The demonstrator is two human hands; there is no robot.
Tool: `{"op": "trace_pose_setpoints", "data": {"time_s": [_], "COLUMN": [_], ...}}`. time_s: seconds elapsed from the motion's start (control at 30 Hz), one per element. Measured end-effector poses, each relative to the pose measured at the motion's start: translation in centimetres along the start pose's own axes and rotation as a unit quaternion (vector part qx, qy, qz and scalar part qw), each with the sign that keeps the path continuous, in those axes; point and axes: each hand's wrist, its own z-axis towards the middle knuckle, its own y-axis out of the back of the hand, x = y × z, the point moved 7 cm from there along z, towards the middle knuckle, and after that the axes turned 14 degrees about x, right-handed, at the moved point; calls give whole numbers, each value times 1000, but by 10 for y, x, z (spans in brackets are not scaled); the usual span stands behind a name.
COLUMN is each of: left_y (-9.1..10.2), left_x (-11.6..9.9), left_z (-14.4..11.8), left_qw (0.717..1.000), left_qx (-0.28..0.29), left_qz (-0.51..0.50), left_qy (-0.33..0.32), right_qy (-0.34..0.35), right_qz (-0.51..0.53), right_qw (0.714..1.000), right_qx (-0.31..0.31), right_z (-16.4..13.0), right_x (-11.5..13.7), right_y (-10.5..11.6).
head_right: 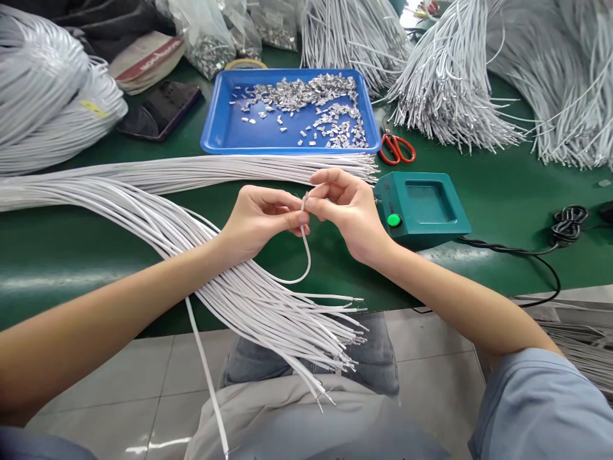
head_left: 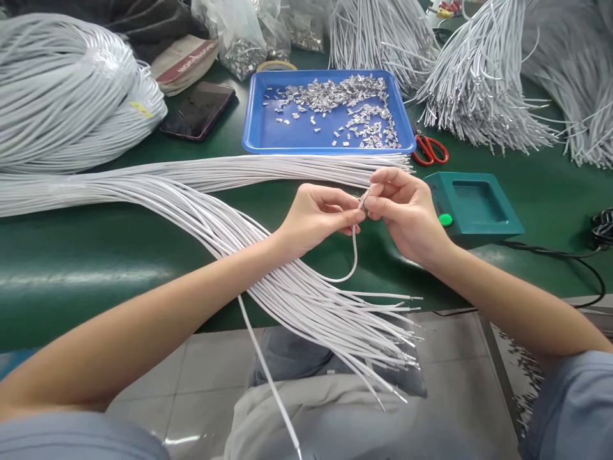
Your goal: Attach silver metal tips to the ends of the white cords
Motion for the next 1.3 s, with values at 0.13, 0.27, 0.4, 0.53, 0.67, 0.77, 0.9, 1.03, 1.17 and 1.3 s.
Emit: {"op": "trace_pose_setpoints", "data": {"time_s": [0.13,0.27,0.4,0.53,0.67,0.77,0.9,1.03,1.17,1.3], "left_y": [-2,-3,-2,-6,-8,-8,-4,2,4,3], "left_x": [-1,-1,0,0,0,0,2,3,2,1], "left_z": [-1,0,1,1,1,1,0,-1,-3,-2], "left_qw": [1000,999,998,996,996,996,998,1000,999,999], "left_qx": [5,12,26,63,76,77,53,8,-24,-22], "left_qz": [-13,-27,-55,-66,-45,-38,-34,-10,12,11], "left_qy": [-8,-13,-4,4,8,-5,-3,15,28,33], "right_qy": [-16,30,93,110,101,88,97,106,104,103], "right_qz": [41,-18,-109,-172,-166,-141,-154,-194,-207,-223], "right_qw": [999,999,989,979,981,986,983,975,973,969], "right_qx": [2,12,-31,-27,15,33,15,-6,-9,-28], "right_z": [-3,-5,-8,-8,-7,-6,-7,-11,-11,-8], "right_x": [-1,3,10,14,13,11,14,18,17,15], "right_y": [-3,-3,3,2,-2,-2,-1,-3,-5,-1]}}
